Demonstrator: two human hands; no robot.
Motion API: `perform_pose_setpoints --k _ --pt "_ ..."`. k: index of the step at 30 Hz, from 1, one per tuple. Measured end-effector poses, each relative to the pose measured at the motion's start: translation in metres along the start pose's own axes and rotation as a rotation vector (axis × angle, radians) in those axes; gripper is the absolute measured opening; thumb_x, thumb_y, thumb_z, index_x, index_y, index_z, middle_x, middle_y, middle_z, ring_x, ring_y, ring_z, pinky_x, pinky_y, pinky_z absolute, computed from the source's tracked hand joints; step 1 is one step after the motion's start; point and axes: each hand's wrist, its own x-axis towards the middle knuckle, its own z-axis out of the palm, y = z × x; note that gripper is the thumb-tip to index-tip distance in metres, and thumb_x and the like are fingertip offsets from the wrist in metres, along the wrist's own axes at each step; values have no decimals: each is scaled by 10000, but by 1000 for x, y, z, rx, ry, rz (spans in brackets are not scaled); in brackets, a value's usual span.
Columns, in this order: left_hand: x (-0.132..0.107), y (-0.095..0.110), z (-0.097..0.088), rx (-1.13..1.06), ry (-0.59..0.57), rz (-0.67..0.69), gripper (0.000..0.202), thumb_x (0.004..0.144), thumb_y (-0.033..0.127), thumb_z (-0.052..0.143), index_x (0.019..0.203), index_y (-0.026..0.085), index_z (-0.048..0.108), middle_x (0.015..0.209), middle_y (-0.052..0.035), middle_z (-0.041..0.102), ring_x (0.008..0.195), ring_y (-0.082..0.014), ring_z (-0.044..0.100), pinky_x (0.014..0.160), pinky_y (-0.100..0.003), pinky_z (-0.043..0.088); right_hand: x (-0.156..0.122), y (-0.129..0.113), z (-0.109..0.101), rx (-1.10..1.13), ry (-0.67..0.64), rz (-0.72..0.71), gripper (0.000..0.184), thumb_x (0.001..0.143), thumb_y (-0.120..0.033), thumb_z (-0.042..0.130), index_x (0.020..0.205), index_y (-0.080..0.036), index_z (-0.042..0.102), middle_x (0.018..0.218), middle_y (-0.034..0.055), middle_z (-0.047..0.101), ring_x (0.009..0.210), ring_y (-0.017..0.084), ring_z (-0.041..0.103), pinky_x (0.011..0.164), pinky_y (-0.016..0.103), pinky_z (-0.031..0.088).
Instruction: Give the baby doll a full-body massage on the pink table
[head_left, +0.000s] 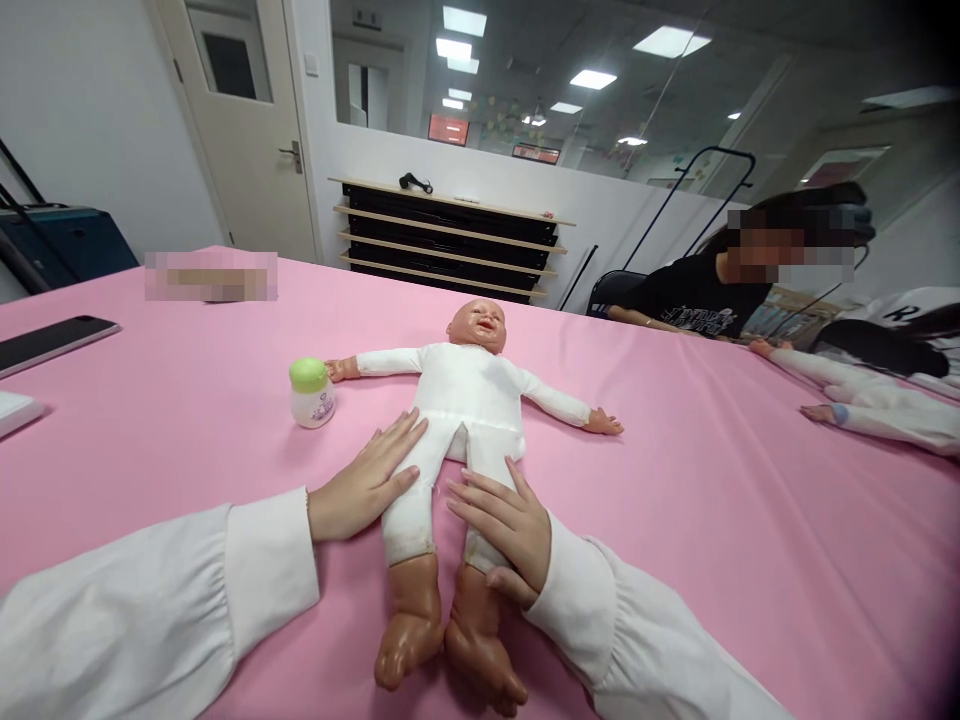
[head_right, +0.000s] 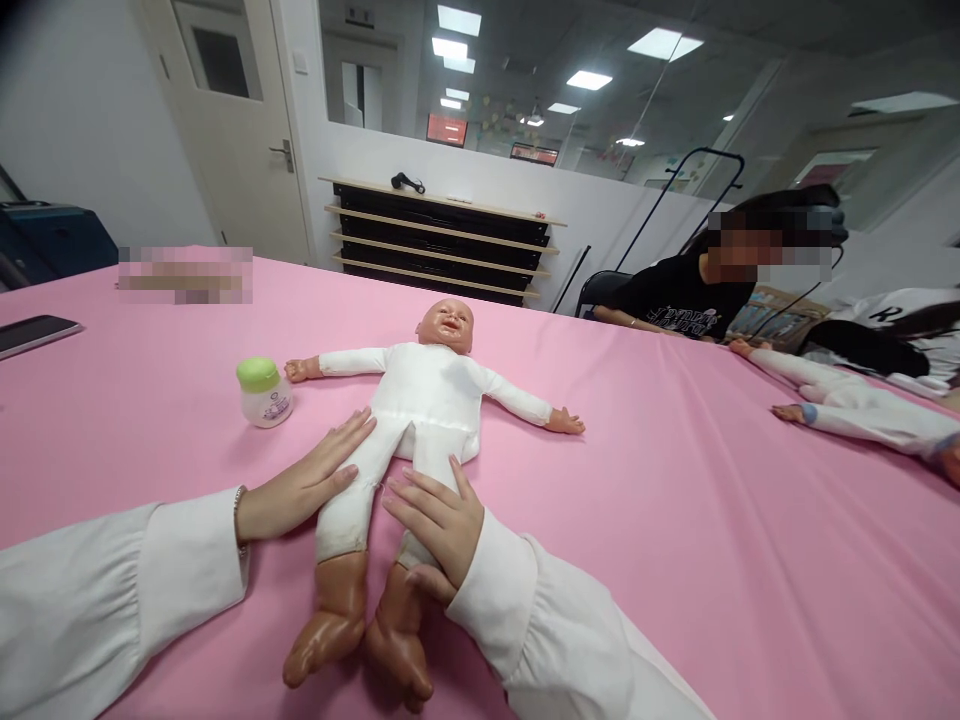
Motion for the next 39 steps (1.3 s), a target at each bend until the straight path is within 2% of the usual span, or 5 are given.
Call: perform_pose_setpoints --k 15,22,30,34,39 --pt "-27 25 4 24 -149 456 518 902 343 410 1407 303 305 1466 -48 304 1367 -247 241 1102 -534 160 -1 1 0 21 62 4 637 902 -533 52 1183 -202 517 1174 96 604 1272 213 397 1120 501 -9" --pt "-36 42 0 -165 -179 566 377 839 200 459 1178 298 591 1241 -36 587 1259 -230 438 1093 -447 281 -3 1 3 8 19 16 673 891 -560 28 1121 -227 566 1182 85 602 1266 218 402 1118 498 -35" --pt "-45 37 1 -457 170 408 270 874 209 391 945 205 651 766 -56 696 672 -148 644 660 -266 519 -5 2 3 13 -19 -1 641 900 -547 78 1151 -218 568 1168 82 613 1261 220 406 1114 505 -43" --pt "-30 29 1 -298 304 242 276 883 223 399 1002 191 645 982 -76 682 952 -188 622 845 -315 502 -4 1 -2 42 -24 7 642 896 -558 87 1185 -218 549 1176 89 608 1255 227 420 1117 508 -28" --pt "-18 20 7 -31 238 75 487 900 334 402 1378 241 382 1429 -52 386 1350 -245 277 1108 -469 244 1 5 -10 63 63 238 661 902 -542 88 1413 -165 271 1428 142 362 1362 249 261 1109 518 112"
